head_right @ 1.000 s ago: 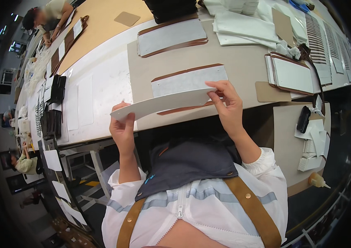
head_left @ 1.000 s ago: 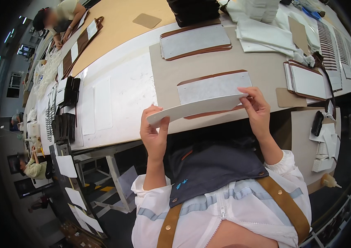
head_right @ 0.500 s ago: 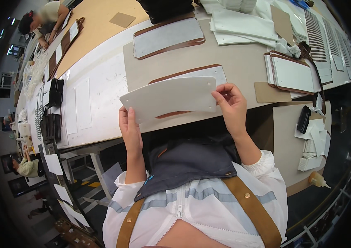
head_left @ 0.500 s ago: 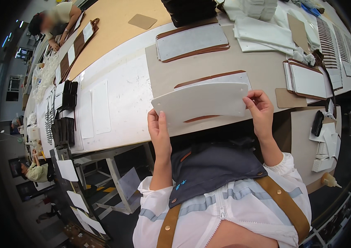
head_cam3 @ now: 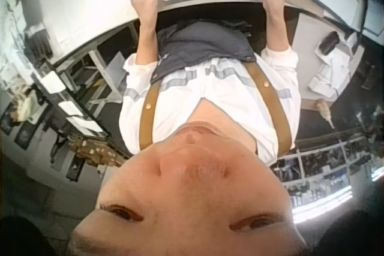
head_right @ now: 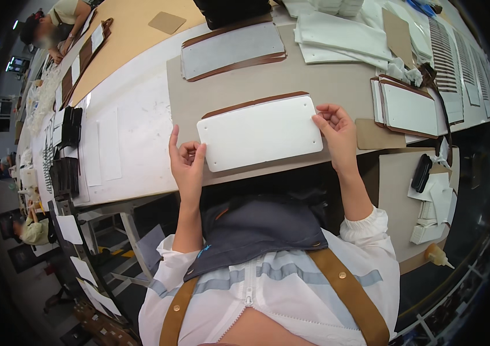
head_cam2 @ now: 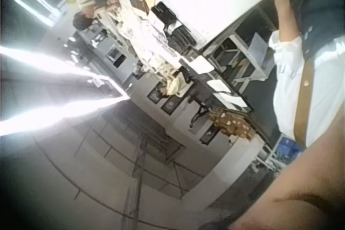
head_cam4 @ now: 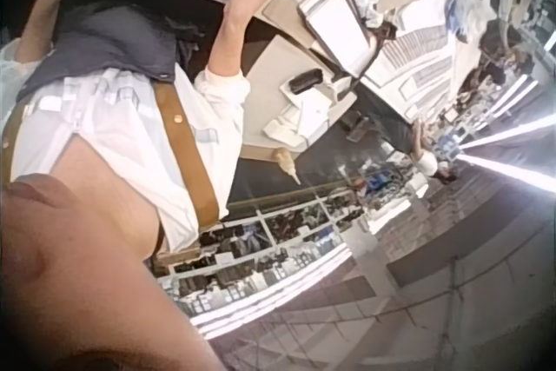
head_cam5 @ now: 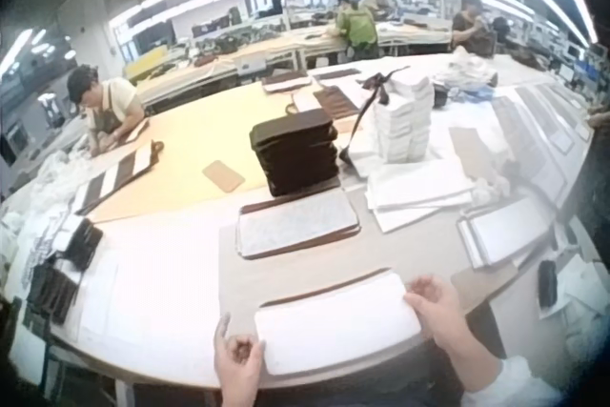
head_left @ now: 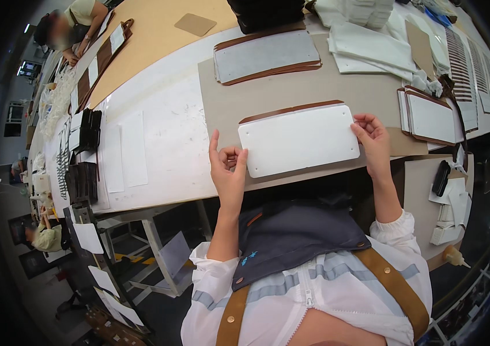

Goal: The person assembles leather goods by placing white rectangular inserts into brown leather pieces on a workbench. They repeatedly pick up the components, align them, and press them together before stacking the finished units. The process involves handling multiple identical items in a repetitive assembly line fashion.

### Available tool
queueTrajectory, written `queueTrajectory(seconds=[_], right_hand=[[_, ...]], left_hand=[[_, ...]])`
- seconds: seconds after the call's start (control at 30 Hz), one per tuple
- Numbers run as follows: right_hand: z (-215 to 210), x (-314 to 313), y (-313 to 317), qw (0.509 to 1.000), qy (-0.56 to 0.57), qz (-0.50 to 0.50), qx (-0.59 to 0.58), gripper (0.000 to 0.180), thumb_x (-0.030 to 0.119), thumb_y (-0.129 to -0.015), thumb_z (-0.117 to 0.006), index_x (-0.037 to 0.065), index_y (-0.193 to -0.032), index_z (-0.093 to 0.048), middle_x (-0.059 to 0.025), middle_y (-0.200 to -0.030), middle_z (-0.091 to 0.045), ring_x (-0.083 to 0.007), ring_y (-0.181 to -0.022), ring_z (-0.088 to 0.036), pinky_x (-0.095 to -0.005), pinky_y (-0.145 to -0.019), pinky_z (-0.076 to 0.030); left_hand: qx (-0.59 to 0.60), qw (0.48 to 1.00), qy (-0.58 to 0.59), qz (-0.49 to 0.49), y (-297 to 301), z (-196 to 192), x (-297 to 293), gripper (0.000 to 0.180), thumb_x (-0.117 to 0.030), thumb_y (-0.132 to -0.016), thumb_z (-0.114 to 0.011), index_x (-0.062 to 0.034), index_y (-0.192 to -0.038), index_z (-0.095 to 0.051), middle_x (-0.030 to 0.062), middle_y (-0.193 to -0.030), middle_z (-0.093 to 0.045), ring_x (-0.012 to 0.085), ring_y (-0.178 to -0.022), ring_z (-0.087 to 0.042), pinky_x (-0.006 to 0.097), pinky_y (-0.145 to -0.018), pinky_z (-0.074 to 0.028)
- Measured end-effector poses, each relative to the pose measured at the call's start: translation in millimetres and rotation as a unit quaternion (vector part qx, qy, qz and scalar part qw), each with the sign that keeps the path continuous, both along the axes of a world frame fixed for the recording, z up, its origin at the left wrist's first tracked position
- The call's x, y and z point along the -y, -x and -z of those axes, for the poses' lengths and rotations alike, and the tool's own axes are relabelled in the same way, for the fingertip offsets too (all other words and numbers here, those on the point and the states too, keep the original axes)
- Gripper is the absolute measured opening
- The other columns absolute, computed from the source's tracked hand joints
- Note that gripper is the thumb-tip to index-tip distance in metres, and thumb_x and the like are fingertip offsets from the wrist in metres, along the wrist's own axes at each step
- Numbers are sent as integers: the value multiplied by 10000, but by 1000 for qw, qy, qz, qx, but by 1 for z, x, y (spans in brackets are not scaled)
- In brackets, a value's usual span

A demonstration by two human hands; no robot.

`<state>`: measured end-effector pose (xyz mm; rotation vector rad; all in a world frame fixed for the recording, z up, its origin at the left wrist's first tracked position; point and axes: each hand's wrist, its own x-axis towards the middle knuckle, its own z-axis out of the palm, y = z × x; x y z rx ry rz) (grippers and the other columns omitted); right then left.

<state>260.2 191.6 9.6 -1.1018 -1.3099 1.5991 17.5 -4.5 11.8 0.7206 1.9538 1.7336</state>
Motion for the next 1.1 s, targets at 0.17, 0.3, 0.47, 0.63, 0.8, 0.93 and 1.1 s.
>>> queueTrajectory(seconds=[0.17,0.3,0.47,0.63,0.8,0.93,1.1], right_hand=[[13,-6,2,994,-79,-35,73,203,8,-953,-669,-12,-1155,-662,30,-893,-600,-27,-796,-561,-169,-725,-451],[17,-8,5,987,-109,-32,115,169,-4,-955,-666,-3,-1119,-701,50,-887,-576,-13,-782,-530,-151,-709,-428],[24,-10,10,984,-124,-10,129,134,1,-932,-687,5,-1056,-736,40,-846,-569,-32,-710,-476,-189,-650,-416],[24,-10,12,978,-141,-8,154,136,0,-925,-689,1,-1051,-739,22,-849,-577,-49,-710,-482,-204,-649,-422],[20,-10,12,972,-159,-11,171,152,3,-917,-693,12,-1059,-744,11,-843,-587,-61,-702,-491,-214,-642,-427],[21,-10,11,965,-174,-12,195,158,9,-909,-701,23,-1059,-749,0,-838,-599,-75,-692,-504,-227,-634,-439],[10,-7,16,946,-219,-18,239,130,21,-912,-701,19,-1035,-742,-42,-852,-634,-116,-697,-566,-264,-636,-476]], left_hand=[[-48,996,72,36,6,7,-7,355,-29,-956,-678,-58,-1310,-671,-20,-881,-595,36,-743,-516,182,-670,-453],[-106,986,120,48,9,7,-12,271,-31,-952,-670,-70,-1213,-732,6,-872,-609,74,-726,-542,223,-644,-478],[-117,983,132,43,10,7,-15,240,-45,-949,-682,-74,-1176,-756,-8,-882,-611,54,-715,-526,200,-620,-458],[-111,982,146,38,10,8,-16,238,-48,-949,-685,-68,-1174,-759,-6,-892,-626,53,-711,-532,206,-625,-461],[-116,982,147,37,10,8,-17,230,-38,-948,-679,-59,-1162,-760,20,-886,-640,79,-697,-559,227,-606,-469],[-129,979,155,37,10,7,-18,228,-38,-946,-682,-60,-1158,-762,19,-887,-641,73,-690,-555,223,-597,-462],[-142,976,163,37,10,8,-19,218,-39,-944,-683,-59,-1144,-768,15,-887,-638,71,-683,-540,221,-594,-454]])
